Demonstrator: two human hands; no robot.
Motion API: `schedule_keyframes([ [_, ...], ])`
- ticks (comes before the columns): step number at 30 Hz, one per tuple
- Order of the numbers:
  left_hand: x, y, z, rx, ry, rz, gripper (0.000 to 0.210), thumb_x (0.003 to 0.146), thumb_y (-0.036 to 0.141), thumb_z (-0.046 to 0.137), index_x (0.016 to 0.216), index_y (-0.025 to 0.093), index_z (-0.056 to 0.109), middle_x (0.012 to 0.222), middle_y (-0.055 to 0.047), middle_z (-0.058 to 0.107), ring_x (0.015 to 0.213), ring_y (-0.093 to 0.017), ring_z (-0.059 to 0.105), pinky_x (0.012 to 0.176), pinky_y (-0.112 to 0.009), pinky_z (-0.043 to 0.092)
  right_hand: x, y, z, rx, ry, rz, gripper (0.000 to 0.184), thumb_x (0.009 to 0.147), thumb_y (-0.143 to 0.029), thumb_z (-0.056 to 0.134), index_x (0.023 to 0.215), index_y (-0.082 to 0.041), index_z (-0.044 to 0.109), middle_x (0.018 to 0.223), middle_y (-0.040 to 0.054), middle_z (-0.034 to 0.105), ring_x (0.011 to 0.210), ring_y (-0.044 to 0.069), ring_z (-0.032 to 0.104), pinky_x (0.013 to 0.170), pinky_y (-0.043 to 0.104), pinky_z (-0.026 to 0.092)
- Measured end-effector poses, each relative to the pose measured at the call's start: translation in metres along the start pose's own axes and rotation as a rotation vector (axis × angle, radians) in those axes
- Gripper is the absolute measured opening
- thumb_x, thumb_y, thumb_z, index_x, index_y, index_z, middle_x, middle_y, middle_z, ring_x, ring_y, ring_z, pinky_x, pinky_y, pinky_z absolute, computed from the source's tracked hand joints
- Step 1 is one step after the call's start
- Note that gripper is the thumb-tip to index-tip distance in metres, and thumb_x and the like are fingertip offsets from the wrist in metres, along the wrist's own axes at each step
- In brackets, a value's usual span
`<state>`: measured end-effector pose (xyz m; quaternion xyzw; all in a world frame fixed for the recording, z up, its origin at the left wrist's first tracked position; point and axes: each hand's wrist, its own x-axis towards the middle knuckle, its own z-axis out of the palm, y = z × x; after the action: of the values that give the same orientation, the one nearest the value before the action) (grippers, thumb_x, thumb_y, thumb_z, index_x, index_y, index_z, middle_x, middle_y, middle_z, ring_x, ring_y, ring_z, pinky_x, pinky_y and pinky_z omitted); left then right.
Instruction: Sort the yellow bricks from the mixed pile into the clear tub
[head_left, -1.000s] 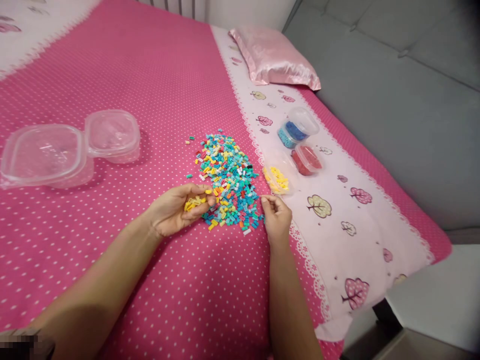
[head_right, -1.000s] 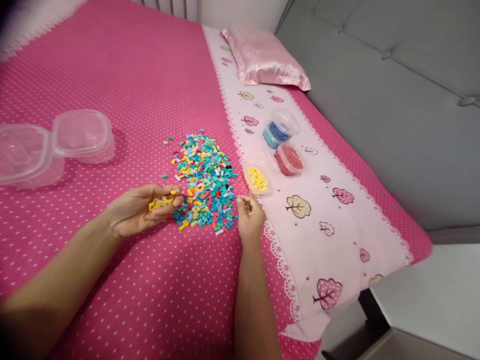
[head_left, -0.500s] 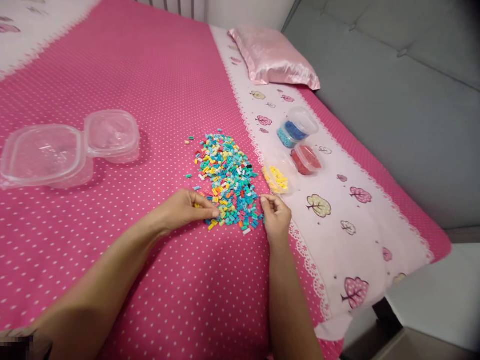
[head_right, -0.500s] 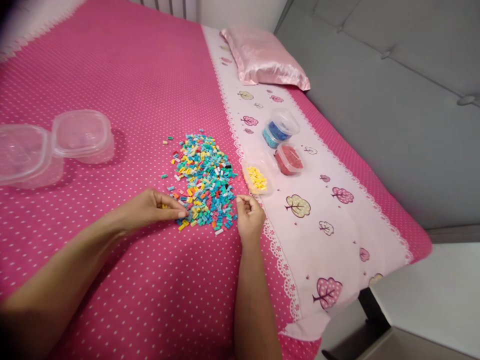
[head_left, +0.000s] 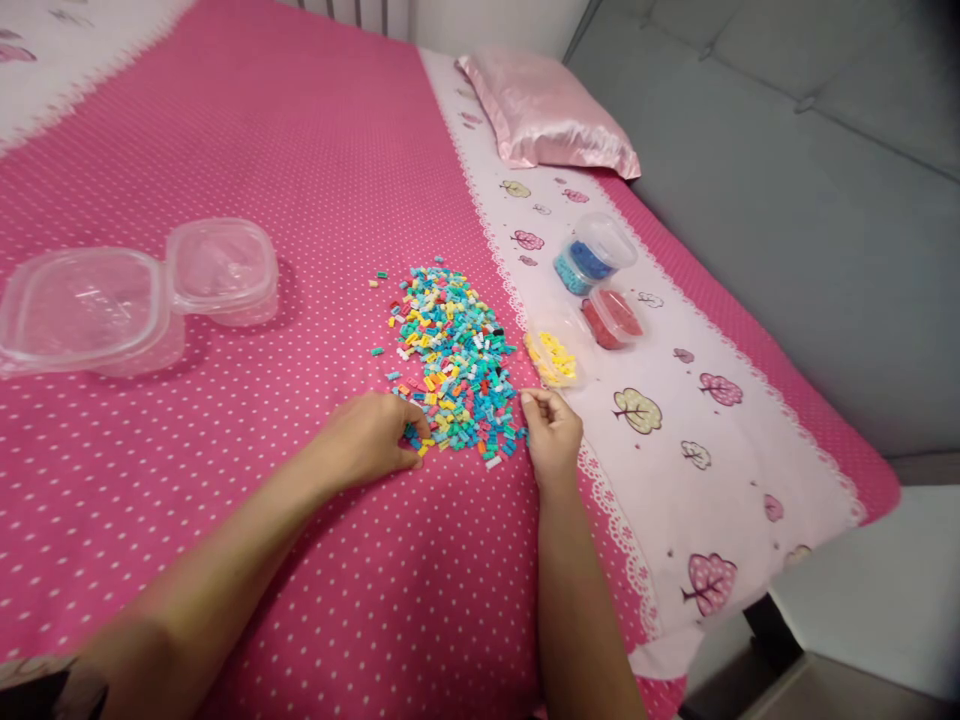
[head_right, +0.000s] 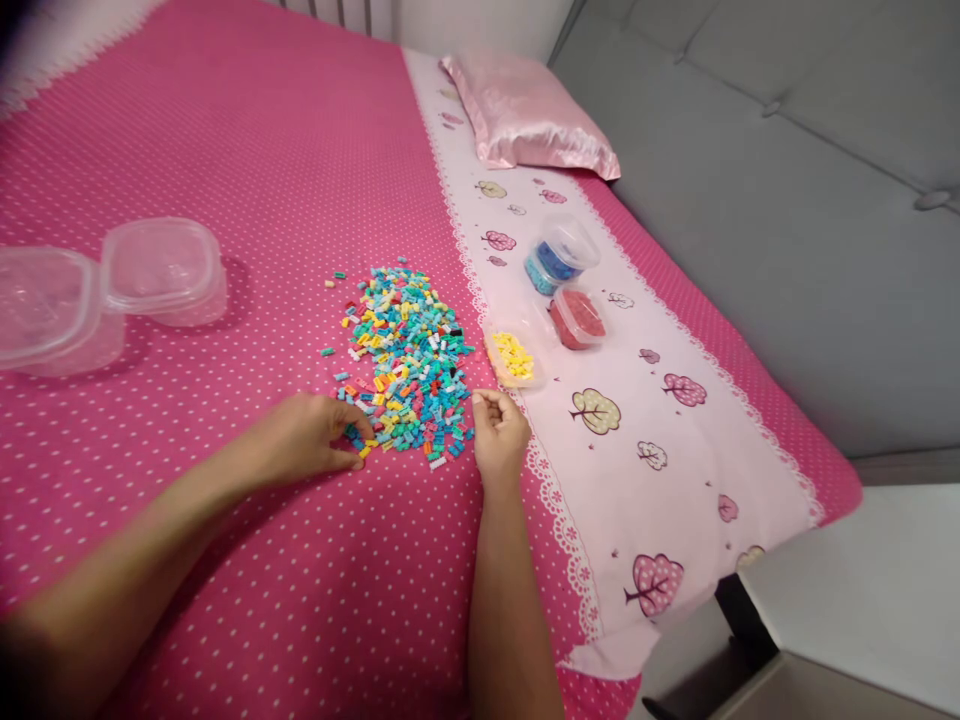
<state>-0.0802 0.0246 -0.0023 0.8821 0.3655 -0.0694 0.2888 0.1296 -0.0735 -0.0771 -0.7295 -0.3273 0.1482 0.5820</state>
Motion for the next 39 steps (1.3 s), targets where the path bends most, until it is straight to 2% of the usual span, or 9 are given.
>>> schedule_keyframes([
  [4,-0.002,0.004,0.000,0.089,0.009,0.050,0.025,0.069,0.023,0.055,0.087,0.023,0.072,0.067,-0.001,0.065,0.057,-0.015,0.052,0.056,-0.025,0.031,0.000,0.000,0.000,-0.007,-0.006,0.005,0.029,0.076,-0.041,0.060,0.084,-0.015,0.068,0.074,0.0039,0.068,0.069,0.015,0.060,0.069,0.029,0.050],
  [19,-0.003,0.007,-0.002,-0.064,0.035,0.073,0.023,0.070,0.021,0.048,0.074,0.017,0.071,0.060,-0.001,0.062,0.051,-0.012,0.048,0.054,-0.025,0.030,0.000,-0.002,-0.001,-0.013,-0.008,0.008,0.030,0.077,-0.041,0.060,0.085,-0.014,0.068,0.075,0.0048,0.068,0.070,0.016,0.060,0.069,0.029,0.049],
  [22,-0.002,0.004,-0.005,-0.307,-0.011,0.083,0.019,0.067,0.022,0.052,0.072,0.016,0.069,0.052,0.003,0.055,0.046,-0.009,0.041,0.050,-0.022,0.028,0.000,-0.002,0.000,-0.001,-0.004,0.008,0.030,0.076,-0.041,0.060,0.085,-0.013,0.068,0.075,0.0049,0.068,0.070,0.016,0.060,0.069,0.030,0.049],
  [26,-0.003,0.000,-0.011,-0.873,-0.031,0.005,0.013,0.063,0.026,0.062,0.069,0.015,0.066,0.055,0.002,0.056,0.047,-0.006,0.040,0.046,-0.018,0.030,0.000,-0.002,0.000,-0.001,-0.003,0.012,0.030,0.076,-0.041,0.060,0.085,-0.014,0.068,0.075,0.0044,0.068,0.069,0.016,0.060,0.069,0.030,0.049],
  [29,-0.003,-0.001,-0.015,-1.287,-0.045,-0.099,0.011,0.062,0.024,0.066,0.063,0.015,0.060,0.045,0.007,0.040,0.037,-0.001,0.023,0.035,-0.013,0.017,-0.001,-0.002,0.000,0.001,-0.005,0.008,0.029,0.077,-0.041,0.060,0.085,-0.015,0.068,0.075,0.0039,0.068,0.069,0.015,0.060,0.068,0.029,0.049],
  [31,-0.003,-0.003,-0.017,-1.495,-0.100,-0.160,0.014,0.062,0.021,0.067,0.058,0.015,0.055,0.043,0.009,0.033,0.034,0.000,0.018,0.031,-0.011,0.013,-0.001,-0.002,0.000,0.004,-0.003,0.003,0.029,0.077,-0.041,0.060,0.085,-0.015,0.068,0.075,0.0039,0.068,0.068,0.015,0.060,0.067,0.029,0.049],
  [33,-0.001,-0.004,-0.019,-1.615,-0.143,-0.217,0.016,0.063,0.017,0.064,0.055,0.015,0.051,0.045,0.006,0.040,0.033,0.000,0.025,0.029,-0.010,0.018,-0.001,-0.002,0.000,-0.003,-0.001,0.001,0.028,0.077,-0.041,0.060,0.085,-0.015,0.068,0.074,0.0039,0.068,0.068,0.015,0.059,0.067,0.029,0.049],
  [35,0.001,-0.006,-0.020,-1.675,-0.158,-0.251,0.007,0.065,0.014,0.060,0.058,0.012,0.056,0.050,0.000,0.052,0.033,-0.001,0.032,0.028,-0.010,0.022,-0.001,-0.002,0.000,-0.013,-0.003,0.005,0.028,0.077,-0.041,0.060,0.085,-0.015,0.068,0.074,0.0037,0.068,0.068,0.015,0.059,0.066,0.029,0.049],
  [39,0.004,-0.012,-0.021,-1.742,-0.197,-0.170,0.013,0.064,0.013,0.053,0.066,0.008,0.065,0.065,-0.011,0.065,0.038,-0.004,0.042,0.026,-0.011,0.024,-0.001,-0.002,0.000,-0.012,-0.004,0.010,0.029,0.077,-0.042,0.060,0.085,-0.015,0.068,0.073,0.0034,0.067,0.068,0.015,0.059,0.066,0.028,0.049],
])
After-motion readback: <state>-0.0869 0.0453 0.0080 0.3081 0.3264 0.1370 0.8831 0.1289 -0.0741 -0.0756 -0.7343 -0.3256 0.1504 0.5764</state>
